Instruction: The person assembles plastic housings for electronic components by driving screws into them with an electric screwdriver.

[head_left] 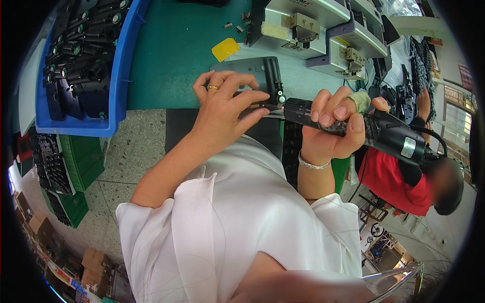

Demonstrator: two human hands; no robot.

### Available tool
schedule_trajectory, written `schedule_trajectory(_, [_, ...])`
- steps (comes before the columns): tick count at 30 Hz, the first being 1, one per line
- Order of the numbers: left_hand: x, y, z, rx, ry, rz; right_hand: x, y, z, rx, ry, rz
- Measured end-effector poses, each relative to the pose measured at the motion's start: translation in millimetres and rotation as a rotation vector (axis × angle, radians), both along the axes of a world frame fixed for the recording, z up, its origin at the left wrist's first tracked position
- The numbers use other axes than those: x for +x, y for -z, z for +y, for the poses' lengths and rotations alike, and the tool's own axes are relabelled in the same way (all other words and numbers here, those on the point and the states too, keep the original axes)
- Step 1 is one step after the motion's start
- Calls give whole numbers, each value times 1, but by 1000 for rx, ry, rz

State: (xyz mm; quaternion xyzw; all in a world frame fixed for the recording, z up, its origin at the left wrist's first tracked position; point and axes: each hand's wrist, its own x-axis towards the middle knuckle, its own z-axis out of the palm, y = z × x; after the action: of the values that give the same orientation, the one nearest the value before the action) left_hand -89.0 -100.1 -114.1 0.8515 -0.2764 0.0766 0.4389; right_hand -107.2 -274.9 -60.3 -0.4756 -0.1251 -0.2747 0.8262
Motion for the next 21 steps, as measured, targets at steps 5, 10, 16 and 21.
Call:
schedule_trajectory(5, [1,-4,3,-40,-10,-19,-1,7,-3,38,-59,-40])
schedule_trajectory(10, [-4,-4,7,-2,-16,-50,-3,4,1,5,-86,-35])
schedule_trajectory(16, [-8,-4,10,-12,-32,-51,-5,-11,14,-50,-67,8])
schedule_trajectory(21, [-11,-1,12,-36,-30,-30,-4,-11,17,-105,-96,0])
